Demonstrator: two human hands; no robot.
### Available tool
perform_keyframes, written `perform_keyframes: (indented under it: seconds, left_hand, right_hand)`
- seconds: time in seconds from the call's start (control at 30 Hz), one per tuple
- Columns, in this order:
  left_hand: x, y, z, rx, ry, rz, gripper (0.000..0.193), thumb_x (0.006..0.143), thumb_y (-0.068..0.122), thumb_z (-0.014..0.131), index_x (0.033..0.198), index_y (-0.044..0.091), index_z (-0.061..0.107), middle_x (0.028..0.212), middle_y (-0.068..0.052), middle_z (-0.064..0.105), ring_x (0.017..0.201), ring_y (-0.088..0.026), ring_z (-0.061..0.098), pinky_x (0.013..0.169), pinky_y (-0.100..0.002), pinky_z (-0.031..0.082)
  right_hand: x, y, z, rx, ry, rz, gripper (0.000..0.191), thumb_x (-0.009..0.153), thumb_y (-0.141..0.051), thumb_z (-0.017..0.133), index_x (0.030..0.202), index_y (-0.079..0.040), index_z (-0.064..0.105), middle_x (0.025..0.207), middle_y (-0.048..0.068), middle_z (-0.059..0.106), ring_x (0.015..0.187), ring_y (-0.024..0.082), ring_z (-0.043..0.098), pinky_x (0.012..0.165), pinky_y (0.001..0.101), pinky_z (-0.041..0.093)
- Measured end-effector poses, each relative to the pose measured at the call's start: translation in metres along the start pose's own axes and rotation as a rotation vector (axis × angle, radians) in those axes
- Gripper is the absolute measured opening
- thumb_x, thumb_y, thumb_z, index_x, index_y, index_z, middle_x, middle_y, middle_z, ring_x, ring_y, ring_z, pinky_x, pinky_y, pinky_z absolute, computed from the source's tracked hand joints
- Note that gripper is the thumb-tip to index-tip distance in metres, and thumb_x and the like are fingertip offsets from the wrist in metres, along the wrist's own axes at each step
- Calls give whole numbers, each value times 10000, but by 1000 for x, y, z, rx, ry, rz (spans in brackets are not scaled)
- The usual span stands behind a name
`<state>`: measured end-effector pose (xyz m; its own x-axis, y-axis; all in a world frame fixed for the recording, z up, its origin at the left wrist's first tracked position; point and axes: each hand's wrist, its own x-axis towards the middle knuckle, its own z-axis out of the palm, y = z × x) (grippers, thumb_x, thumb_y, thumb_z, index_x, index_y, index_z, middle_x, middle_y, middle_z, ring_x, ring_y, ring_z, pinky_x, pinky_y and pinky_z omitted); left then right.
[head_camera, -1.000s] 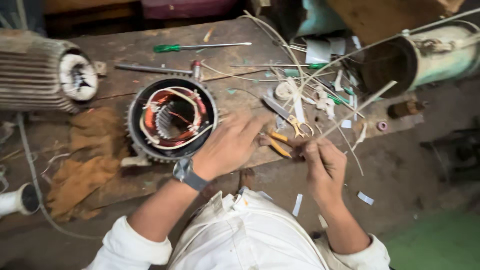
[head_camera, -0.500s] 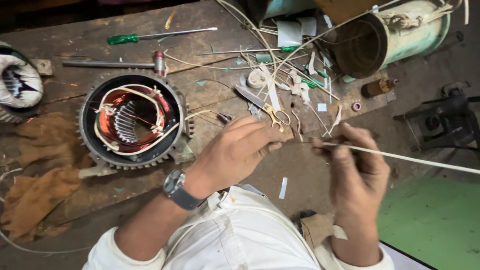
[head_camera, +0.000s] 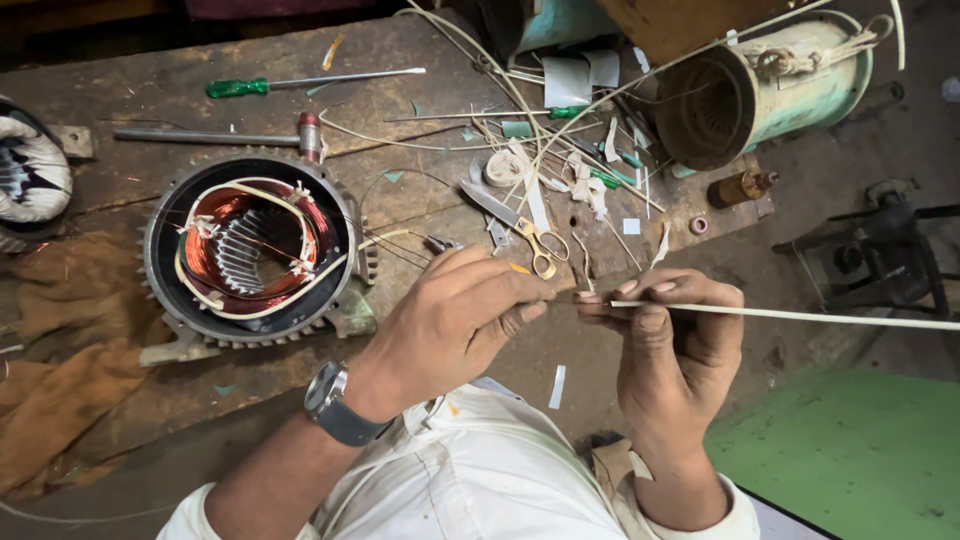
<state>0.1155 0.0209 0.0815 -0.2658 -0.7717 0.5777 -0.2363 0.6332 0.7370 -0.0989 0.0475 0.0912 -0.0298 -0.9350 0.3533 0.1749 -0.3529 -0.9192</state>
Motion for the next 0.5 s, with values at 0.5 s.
perform_keyframes:
  seconds: [0.5]
  left_hand:
    - [-10, -11, 10, -60, 13, -65, 298, 993, 95, 710, 1261, 93, 580, 1007, -47, 705, 899, -241, 660, 836, -358, 522]
  right_hand:
    - [2, 14, -1, -240, -133, 38, 137, 1035, 93, 602, 1146, 25, 561, 1135, 142, 659, 1125, 233, 705, 1029, 371, 603]
